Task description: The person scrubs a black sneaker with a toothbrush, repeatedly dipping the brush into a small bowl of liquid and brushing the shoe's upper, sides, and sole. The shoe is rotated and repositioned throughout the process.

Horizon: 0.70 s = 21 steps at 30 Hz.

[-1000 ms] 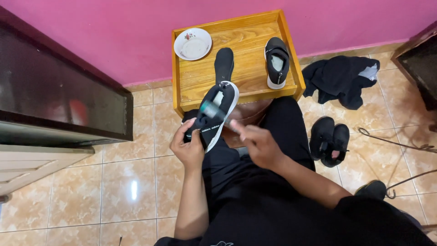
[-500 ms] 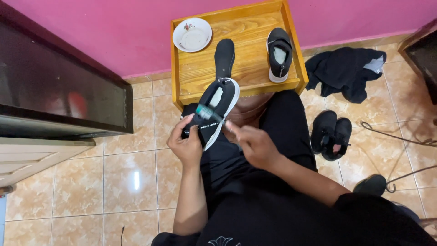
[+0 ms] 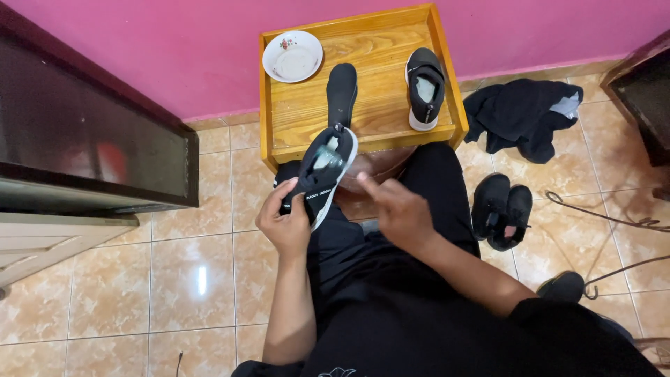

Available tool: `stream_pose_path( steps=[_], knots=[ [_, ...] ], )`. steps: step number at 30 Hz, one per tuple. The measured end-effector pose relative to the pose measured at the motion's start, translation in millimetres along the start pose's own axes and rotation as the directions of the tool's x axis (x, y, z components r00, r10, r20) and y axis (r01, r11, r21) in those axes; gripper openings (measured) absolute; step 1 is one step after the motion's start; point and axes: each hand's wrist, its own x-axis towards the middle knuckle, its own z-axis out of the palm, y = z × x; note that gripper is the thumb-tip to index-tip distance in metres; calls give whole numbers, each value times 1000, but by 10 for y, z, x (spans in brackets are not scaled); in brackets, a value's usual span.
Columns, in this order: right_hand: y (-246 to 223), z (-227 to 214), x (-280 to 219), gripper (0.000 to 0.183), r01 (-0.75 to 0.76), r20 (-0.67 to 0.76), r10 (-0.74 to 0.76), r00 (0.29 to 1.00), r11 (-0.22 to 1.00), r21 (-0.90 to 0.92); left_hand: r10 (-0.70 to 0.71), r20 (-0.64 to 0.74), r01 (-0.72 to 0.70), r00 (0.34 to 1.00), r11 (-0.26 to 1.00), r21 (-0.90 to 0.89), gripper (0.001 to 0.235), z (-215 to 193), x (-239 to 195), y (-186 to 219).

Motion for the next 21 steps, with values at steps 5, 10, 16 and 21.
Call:
stream_pose_path(
  steps=[5, 10, 16, 21],
  knots=[
    [156, -30, 74, 50, 128, -90, -145, 985, 978, -167, 51, 6, -51, 999, 997, 51, 23, 5, -3, -31],
    [423, -8, 176, 48, 89, -181, -171, 968, 916, -392, 95, 27, -98, 995, 988, 120, 22, 28, -48, -63],
    [422, -36, 255, 48, 65, -211, -147, 966, 934, -352, 137, 64, -146, 988, 978, 149, 22, 26, -62, -86],
    [472, 13, 165, 39, 145, -152, -204, 967, 933, -330, 162, 86, -172, 983, 976, 131, 22, 1, -64, -89]
  ],
)
